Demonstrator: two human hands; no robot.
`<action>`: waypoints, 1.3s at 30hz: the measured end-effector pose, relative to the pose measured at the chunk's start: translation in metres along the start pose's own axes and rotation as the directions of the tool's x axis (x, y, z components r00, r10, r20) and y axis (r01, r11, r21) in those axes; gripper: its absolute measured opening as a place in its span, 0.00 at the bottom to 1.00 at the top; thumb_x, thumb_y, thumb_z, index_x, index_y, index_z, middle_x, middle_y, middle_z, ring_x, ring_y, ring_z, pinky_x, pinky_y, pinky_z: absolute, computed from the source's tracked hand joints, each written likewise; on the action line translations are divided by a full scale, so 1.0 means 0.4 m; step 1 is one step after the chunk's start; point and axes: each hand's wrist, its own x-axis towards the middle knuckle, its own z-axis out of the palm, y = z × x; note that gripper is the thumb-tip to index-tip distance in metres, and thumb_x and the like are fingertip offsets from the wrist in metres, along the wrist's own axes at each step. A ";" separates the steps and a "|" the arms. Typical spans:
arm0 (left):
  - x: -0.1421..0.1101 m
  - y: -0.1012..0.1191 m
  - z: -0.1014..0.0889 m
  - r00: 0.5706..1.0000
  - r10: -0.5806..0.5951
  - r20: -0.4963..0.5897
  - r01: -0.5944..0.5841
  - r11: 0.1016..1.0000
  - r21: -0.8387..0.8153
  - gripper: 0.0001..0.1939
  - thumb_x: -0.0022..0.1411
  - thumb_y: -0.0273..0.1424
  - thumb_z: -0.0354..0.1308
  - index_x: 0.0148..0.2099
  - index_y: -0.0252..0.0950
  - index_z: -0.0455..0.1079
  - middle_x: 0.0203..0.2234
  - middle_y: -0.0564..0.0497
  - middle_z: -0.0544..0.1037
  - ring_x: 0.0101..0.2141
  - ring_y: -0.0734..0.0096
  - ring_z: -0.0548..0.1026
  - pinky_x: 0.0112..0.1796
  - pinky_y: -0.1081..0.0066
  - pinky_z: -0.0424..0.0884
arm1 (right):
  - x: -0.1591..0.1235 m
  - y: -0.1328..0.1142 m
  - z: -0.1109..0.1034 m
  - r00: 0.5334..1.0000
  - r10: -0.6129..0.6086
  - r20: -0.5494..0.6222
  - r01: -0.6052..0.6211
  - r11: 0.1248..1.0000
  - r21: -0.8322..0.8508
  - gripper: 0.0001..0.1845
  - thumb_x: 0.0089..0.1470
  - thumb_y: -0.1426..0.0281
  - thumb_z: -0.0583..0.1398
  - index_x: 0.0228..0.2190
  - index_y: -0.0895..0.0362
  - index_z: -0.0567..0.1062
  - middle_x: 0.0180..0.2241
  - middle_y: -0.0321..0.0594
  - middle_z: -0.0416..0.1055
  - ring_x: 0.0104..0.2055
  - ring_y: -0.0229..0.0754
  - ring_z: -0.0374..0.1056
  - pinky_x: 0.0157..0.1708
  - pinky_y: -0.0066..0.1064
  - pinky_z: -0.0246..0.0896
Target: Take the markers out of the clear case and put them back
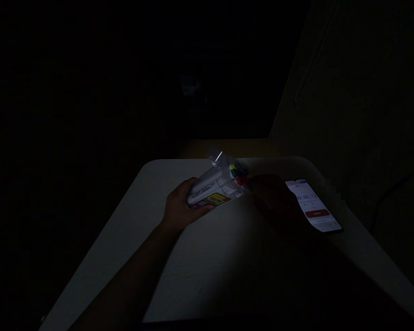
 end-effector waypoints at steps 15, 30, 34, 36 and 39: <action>-0.002 0.001 -0.004 0.999 0.015 0.031 -0.014 1.000 -0.017 0.37 0.41 0.50 0.61 0.50 0.34 0.62 0.39 0.48 0.74 0.35 0.63 0.74 0.37 0.68 0.72 | 0.017 -0.015 -0.025 0.970 0.245 -0.002 -0.237 0.941 0.240 0.08 0.46 0.66 0.62 0.32 0.51 0.76 0.36 0.36 0.71 0.37 0.38 0.68 0.37 0.30 0.64; 0.000 -0.003 0.000 0.998 0.050 0.025 -0.050 0.999 -0.018 0.36 0.42 0.50 0.62 0.50 0.33 0.62 0.39 0.46 0.74 0.36 0.63 0.74 0.38 0.67 0.71 | 0.008 0.010 -0.097 0.999 0.014 -0.044 -0.014 1.000 -0.010 0.06 0.52 0.70 0.57 0.33 0.54 0.74 0.35 0.37 0.73 0.36 0.37 0.69 0.33 0.26 0.65; 0.002 -0.002 -0.001 0.997 0.060 0.044 -0.060 0.998 0.003 0.36 0.42 0.51 0.61 0.50 0.34 0.62 0.38 0.46 0.74 0.35 0.63 0.74 0.37 0.67 0.71 | -0.004 0.028 -0.112 0.996 -0.084 0.009 0.084 0.992 -0.097 0.11 0.54 0.70 0.54 0.38 0.51 0.74 0.39 0.38 0.70 0.39 0.37 0.68 0.35 0.27 0.65; 0.003 -0.002 -0.001 0.997 0.061 0.040 -0.061 0.998 0.006 0.37 0.42 0.51 0.61 0.50 0.34 0.62 0.39 0.46 0.74 0.36 0.63 0.74 0.37 0.67 0.71 | -0.007 0.032 -0.112 0.993 -0.114 0.021 0.115 0.985 -0.125 0.12 0.55 0.69 0.54 0.40 0.51 0.74 0.40 0.39 0.68 0.40 0.37 0.68 0.35 0.28 0.65; 0.004 -0.001 -0.001 0.997 0.067 0.039 -0.067 0.998 0.011 0.36 0.42 0.51 0.61 0.50 0.34 0.63 0.38 0.46 0.74 0.36 0.62 0.74 0.37 0.67 0.71 | -0.005 0.025 -0.110 0.994 -0.096 0.045 0.100 0.987 -0.124 0.12 0.54 0.70 0.55 0.39 0.49 0.74 0.40 0.37 0.69 0.41 0.38 0.68 0.36 0.28 0.65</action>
